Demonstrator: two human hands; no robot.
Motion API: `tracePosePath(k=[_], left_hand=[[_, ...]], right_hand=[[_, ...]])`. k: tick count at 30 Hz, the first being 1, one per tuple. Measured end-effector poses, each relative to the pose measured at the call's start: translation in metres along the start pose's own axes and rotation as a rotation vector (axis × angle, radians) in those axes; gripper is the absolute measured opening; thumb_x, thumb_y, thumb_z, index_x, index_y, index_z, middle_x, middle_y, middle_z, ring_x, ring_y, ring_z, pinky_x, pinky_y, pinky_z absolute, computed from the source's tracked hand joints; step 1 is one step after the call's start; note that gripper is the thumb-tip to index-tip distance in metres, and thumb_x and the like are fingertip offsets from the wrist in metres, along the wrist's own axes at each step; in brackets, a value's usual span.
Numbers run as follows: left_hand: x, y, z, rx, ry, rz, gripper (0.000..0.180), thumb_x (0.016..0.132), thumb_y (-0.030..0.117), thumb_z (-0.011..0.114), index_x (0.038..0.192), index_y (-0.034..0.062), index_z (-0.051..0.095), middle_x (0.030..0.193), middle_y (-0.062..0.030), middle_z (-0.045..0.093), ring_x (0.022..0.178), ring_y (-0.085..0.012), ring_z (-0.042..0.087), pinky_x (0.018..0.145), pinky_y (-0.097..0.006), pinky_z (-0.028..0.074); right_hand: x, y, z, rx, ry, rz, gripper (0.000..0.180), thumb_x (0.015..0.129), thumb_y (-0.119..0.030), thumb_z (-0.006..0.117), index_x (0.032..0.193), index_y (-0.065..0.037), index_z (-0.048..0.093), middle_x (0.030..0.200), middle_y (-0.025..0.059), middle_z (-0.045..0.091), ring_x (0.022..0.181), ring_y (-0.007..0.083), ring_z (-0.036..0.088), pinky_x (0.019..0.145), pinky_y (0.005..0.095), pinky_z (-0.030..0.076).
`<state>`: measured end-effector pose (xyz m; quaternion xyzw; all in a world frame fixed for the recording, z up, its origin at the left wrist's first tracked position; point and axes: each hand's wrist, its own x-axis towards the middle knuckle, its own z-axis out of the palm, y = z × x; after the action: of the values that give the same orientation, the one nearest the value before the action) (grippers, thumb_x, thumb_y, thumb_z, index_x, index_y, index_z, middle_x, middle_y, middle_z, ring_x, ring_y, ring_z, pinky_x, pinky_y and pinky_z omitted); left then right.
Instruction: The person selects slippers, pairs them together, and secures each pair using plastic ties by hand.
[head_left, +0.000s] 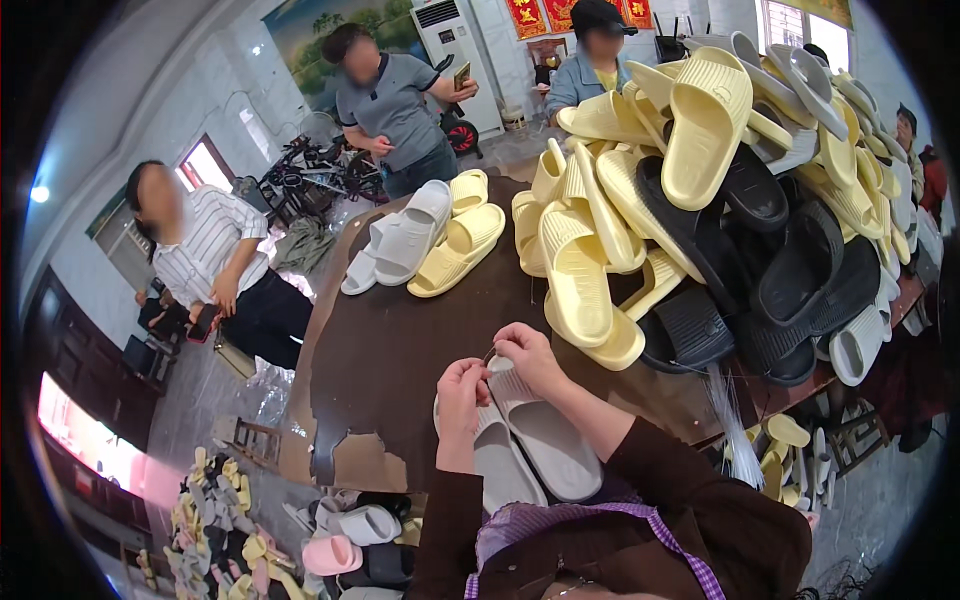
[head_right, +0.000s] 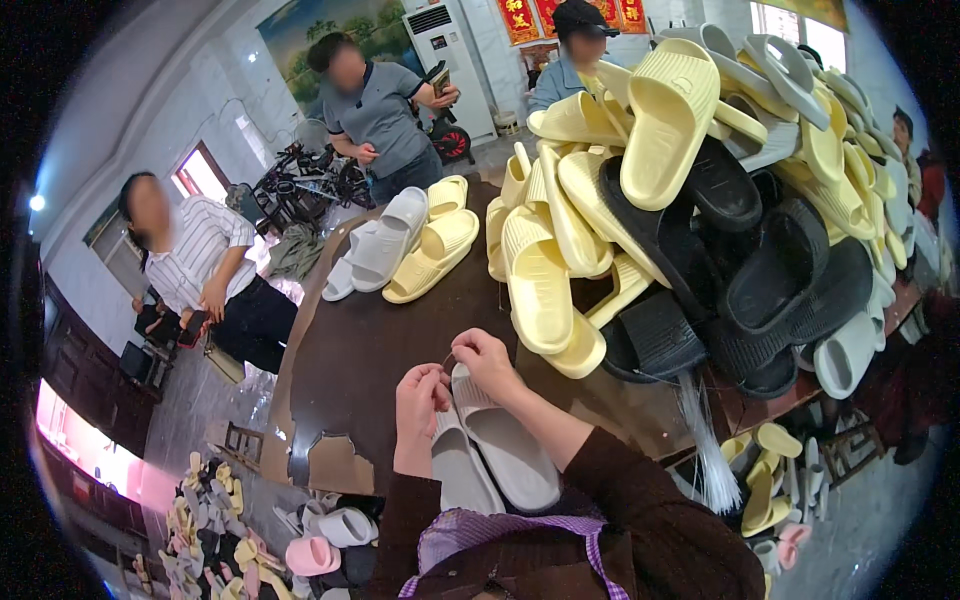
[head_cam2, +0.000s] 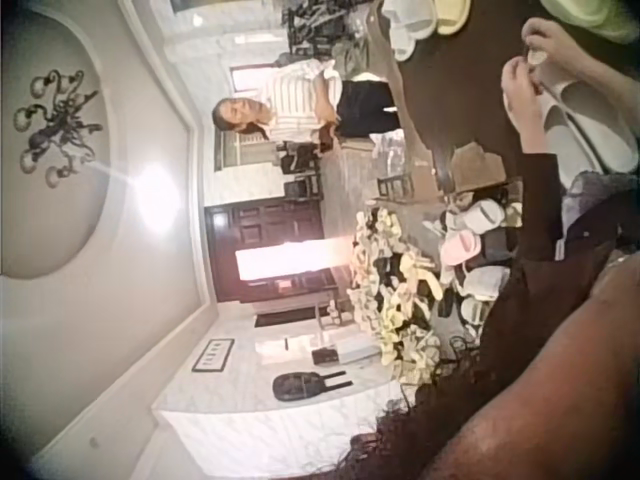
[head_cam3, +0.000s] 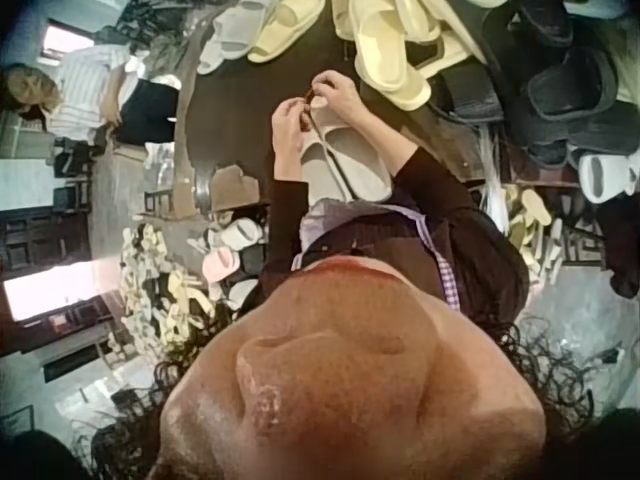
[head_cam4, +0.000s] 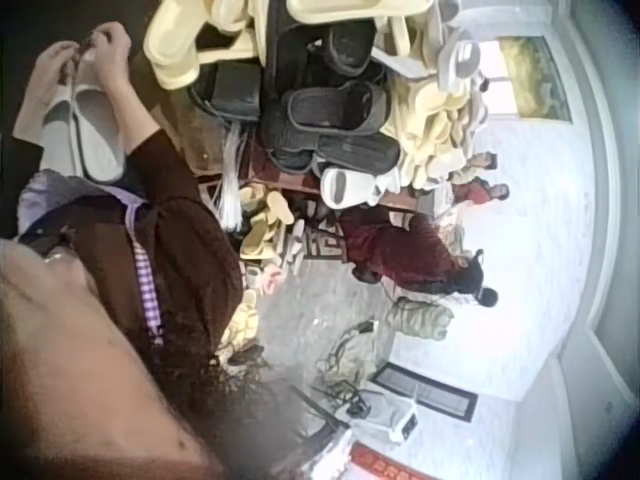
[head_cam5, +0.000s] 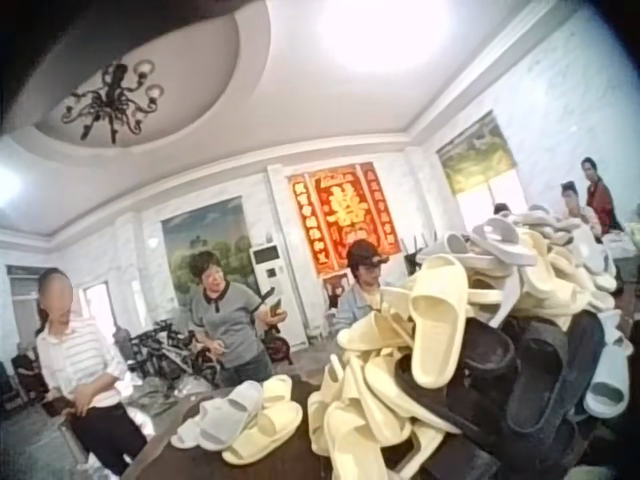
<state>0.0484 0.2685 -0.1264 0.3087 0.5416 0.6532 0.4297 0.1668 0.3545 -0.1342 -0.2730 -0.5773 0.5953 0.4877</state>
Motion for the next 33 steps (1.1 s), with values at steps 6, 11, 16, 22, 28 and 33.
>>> tracePosePath(k=[6,11,16,22,28,33], left_hand=[[-0.013,0.012,-0.001,-0.07,0.083,0.099,0.018,0.087,0.007,0.052,0.102,-0.0022,0.054,0.091,-0.0076,0.06,0.062,-0.01,0.056,0.051,-0.022,0.045],[-0.055,0.018,-0.031,0.293,0.221,0.384,0.016,0.088,0.007,0.052,0.102,-0.0004,0.055,0.092,-0.006,0.059,0.064,-0.0108,0.057,0.056,-0.022,0.047],[-0.121,-0.007,-0.076,0.456,0.345,0.273,0.012,0.087,0.008,0.054,0.095,-0.0013,0.056,0.077,-0.0031,0.057,0.064,-0.0073,0.054,0.056,-0.02,0.043],[-0.189,-0.031,-0.083,0.478,0.235,-0.19,0.016,0.087,0.014,0.053,0.086,-0.002,0.055,0.07,-0.0033,0.057,0.06,-0.0078,0.053,0.051,-0.022,0.041],[-0.199,-0.025,-0.064,0.475,-0.011,-0.357,0.018,0.086,0.016,0.054,0.085,-0.0018,0.056,0.071,-0.003,0.057,0.06,-0.0075,0.052,0.052,-0.023,0.041],[-0.192,-0.031,-0.059,0.336,-0.011,-0.412,0.019,0.085,0.016,0.056,0.086,-0.0022,0.056,0.072,-0.0034,0.057,0.059,-0.0083,0.051,0.052,-0.024,0.041]], right_hand=[[0.0,0.005,0.0,0.026,0.087,-0.025,0.009,0.082,-0.006,0.059,0.089,-0.001,0.06,0.078,0.0021,0.058,0.073,0.0086,0.053,0.066,0.0232,0.044],[0.0,0.002,-0.001,-0.025,0.119,-0.056,0.01,0.081,-0.006,0.06,0.088,0.0,0.062,0.079,0.004,0.059,0.073,0.0101,0.054,0.067,0.0249,0.045],[-0.001,-0.007,0.0,-0.044,0.035,-0.034,0.009,0.083,-0.006,0.059,0.09,0.0,0.06,0.08,0.0017,0.059,0.073,0.0084,0.053,0.066,0.0228,0.044],[-0.008,-0.038,-0.001,-0.283,-0.04,-0.232,0.012,0.082,-0.005,0.058,0.092,0.001,0.06,0.084,0.01,0.06,0.075,0.0179,0.058,0.067,0.028,0.047],[-0.054,-0.098,-0.013,-0.418,-0.234,-0.517,0.015,0.082,-0.004,0.059,0.096,-0.001,0.058,0.083,0.0103,0.058,0.075,0.0222,0.059,0.068,0.0305,0.048],[-0.108,-0.085,-0.068,-0.897,-0.353,-0.331,0.019,0.079,-0.015,0.063,0.093,-0.003,0.058,0.085,0.0132,0.059,0.08,0.0303,0.059,0.068,0.0385,0.048]])
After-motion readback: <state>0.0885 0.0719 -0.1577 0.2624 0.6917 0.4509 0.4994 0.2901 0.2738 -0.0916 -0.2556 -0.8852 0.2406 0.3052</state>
